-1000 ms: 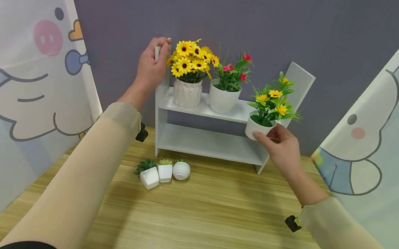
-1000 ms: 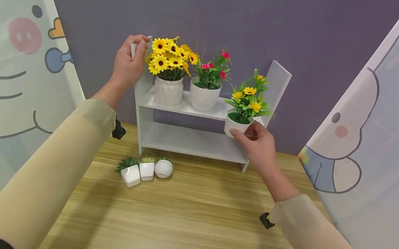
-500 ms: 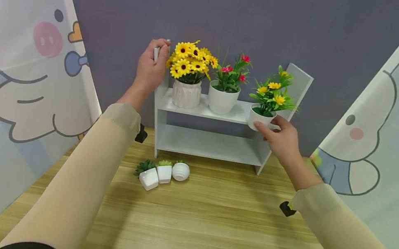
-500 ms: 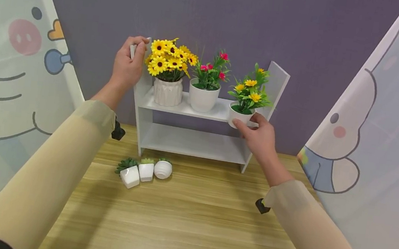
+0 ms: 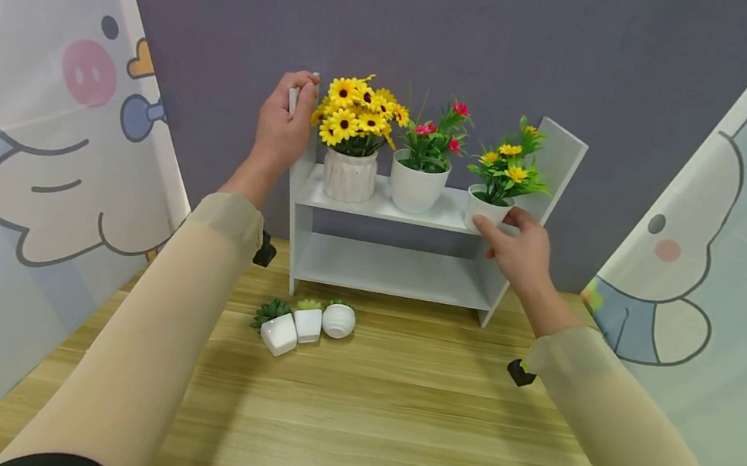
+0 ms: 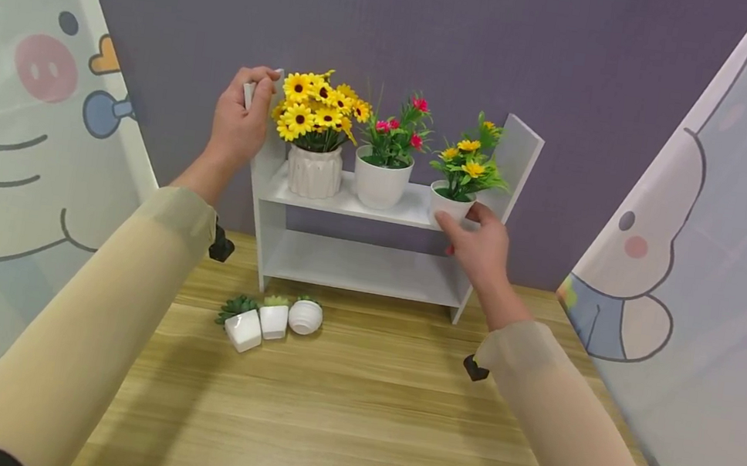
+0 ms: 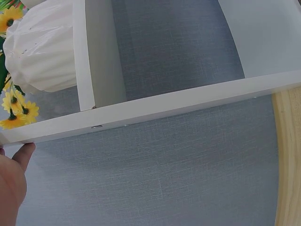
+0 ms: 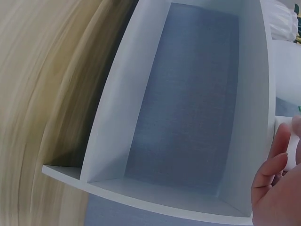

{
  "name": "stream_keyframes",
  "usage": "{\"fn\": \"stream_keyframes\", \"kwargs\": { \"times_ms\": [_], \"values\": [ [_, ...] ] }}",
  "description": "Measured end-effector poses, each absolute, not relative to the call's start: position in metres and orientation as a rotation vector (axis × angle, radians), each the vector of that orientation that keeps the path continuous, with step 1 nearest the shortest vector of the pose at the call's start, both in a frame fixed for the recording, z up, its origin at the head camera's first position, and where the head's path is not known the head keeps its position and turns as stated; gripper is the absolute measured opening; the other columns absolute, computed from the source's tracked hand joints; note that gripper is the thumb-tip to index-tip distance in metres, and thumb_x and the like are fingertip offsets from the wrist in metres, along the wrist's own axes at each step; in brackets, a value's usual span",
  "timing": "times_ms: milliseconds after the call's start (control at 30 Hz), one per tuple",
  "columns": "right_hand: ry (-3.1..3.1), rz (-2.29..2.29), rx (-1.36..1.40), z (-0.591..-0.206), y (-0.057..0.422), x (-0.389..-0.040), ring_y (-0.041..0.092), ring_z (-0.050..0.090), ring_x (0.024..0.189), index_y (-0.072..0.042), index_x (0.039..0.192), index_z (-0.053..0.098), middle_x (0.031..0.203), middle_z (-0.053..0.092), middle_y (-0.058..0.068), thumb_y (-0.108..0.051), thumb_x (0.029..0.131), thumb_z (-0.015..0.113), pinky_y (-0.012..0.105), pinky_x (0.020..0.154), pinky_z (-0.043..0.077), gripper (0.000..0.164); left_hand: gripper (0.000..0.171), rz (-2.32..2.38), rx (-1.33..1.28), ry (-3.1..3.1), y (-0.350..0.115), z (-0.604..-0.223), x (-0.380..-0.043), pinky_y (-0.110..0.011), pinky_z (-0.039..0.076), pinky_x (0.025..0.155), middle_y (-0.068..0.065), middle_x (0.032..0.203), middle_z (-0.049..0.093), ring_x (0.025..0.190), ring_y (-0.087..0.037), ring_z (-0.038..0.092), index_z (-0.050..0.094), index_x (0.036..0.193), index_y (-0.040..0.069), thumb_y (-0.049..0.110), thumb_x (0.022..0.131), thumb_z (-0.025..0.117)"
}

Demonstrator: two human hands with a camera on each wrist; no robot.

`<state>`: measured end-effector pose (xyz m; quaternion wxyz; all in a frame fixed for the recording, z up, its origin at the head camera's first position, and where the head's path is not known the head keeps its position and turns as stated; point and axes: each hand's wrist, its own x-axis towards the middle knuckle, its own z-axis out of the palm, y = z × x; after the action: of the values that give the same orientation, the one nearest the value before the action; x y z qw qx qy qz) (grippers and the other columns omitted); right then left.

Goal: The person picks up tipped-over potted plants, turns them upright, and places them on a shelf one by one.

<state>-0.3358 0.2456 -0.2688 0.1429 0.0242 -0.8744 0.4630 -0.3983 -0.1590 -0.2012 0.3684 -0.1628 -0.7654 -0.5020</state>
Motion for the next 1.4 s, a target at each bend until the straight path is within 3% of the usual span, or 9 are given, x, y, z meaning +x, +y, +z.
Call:
{"fn": "stream_keyframes", "kwargs": {
  "times_ms": [100, 300, 367, 633, 1033, 1233, 1300, 1400],
  "values": [
    [-2.500, 1.324, 0.057, -0.270, 0.243, -0.341, 0.008, 0.070, 0.063, -0.008, 0.161, 0.051, 0.162, 0.056, 0.015, -0.065, 0.098, 0.074, 0.028, 0.081, 0.051, 0.088, 0.044, -1.292, -0.418, -1.965, -0.159, -0.201, -0.398, -0.029, 0.038, 0.075, 0.005, 0.098, 0.054, 0.074, -0.012, 0.040, 0.059, 0.144, 0.007, 0.040, 0.118, 0.045],
    [-2.469, 1.312, 0.012, -0.272, 0.241, -0.349, 0.008, 0.068, 0.060, -0.008, 0.159, 0.054, 0.159, 0.058, 0.014, -0.061, 0.099, 0.074, 0.024, 0.072, 0.052, 0.083, 0.044, -1.298, -0.419, -1.973, -0.159, -0.201, -0.398, -0.029, 0.039, 0.077, -0.015, 0.128, 0.063, 0.076, -0.011, 0.040, 0.059, 0.144, 0.007, 0.040, 0.118, 0.044],
    [-2.460, 1.310, -0.005, -0.272, 0.240, -0.350, 0.006, 0.066, 0.058, -0.008, 0.160, 0.053, 0.160, 0.058, 0.014, -0.060, 0.099, 0.075, 0.022, 0.069, 0.052, 0.083, 0.044, -1.295, -0.426, -1.970, -0.160, -0.201, -0.398, -0.029, 0.038, 0.076, -0.018, 0.127, 0.063, 0.075, -0.012, 0.039, 0.058, 0.144, 0.007, 0.040, 0.119, 0.044],
    [-2.435, 1.318, -0.082, -0.271, 0.236, -0.354, 0.000, 0.063, 0.053, -0.008, 0.161, 0.052, 0.160, 0.058, 0.013, -0.058, 0.098, 0.078, 0.017, 0.062, 0.051, 0.084, 0.043, -1.288, -0.419, -1.972, -0.159, -0.200, -0.398, -0.028, 0.038, 0.076, -0.011, 0.131, 0.063, 0.076, -0.011, 0.040, 0.059, 0.144, 0.008, 0.040, 0.119, 0.044],
    [-2.422, 1.307, -0.149, -0.275, 0.231, -0.355, 0.001, 0.061, 0.051, -0.008, 0.164, 0.047, 0.160, 0.058, 0.014, -0.059, 0.098, 0.077, 0.019, 0.058, 0.051, 0.089, 0.043, -1.293, -0.417, -1.972, -0.158, -0.200, -0.397, -0.028, 0.039, 0.078, -0.011, 0.144, 0.063, 0.079, -0.010, 0.041, 0.058, 0.144, 0.007, 0.039, 0.119, 0.044],
    [-2.421, 1.311, -0.152, -0.280, 0.233, -0.354, 0.004, 0.063, 0.054, -0.008, 0.166, 0.045, 0.161, 0.057, 0.012, -0.060, 0.098, 0.077, 0.021, 0.062, 0.052, 0.091, 0.042, -1.292, -0.432, -1.954, -0.158, -0.201, -0.397, -0.028, 0.039, 0.076, -0.001, 0.113, 0.060, 0.077, -0.010, 0.040, 0.060, 0.144, 0.006, 0.037, 0.119, 0.045],
    [-2.415, 1.319, -0.150, -0.282, 0.233, -0.353, 0.005, 0.063, 0.055, -0.009, 0.167, 0.043, 0.162, 0.056, 0.012, -0.058, 0.098, 0.078, 0.020, 0.063, 0.053, 0.092, 0.042, -1.295, -0.431, -1.951, -0.158, -0.202, -0.398, -0.028, 0.039, 0.076, 0.001, 0.113, 0.060, 0.076, -0.010, 0.040, 0.060, 0.143, 0.006, 0.037, 0.119, 0.045],
    [-2.395, 1.340, -0.132, -0.283, 0.232, -0.350, 0.005, 0.065, 0.057, -0.008, 0.169, 0.040, 0.164, 0.054, 0.013, -0.055, 0.098, 0.079, 0.019, 0.063, 0.055, 0.094, 0.043, -1.294, -0.424, -1.956, -0.158, -0.201, -0.398, -0.028, 0.039, 0.076, -0.006, 0.128, 0.063, 0.078, -0.010, 0.040, 0.059, 0.144, 0.007, 0.038, 0.119, 0.045]
  ]
}}
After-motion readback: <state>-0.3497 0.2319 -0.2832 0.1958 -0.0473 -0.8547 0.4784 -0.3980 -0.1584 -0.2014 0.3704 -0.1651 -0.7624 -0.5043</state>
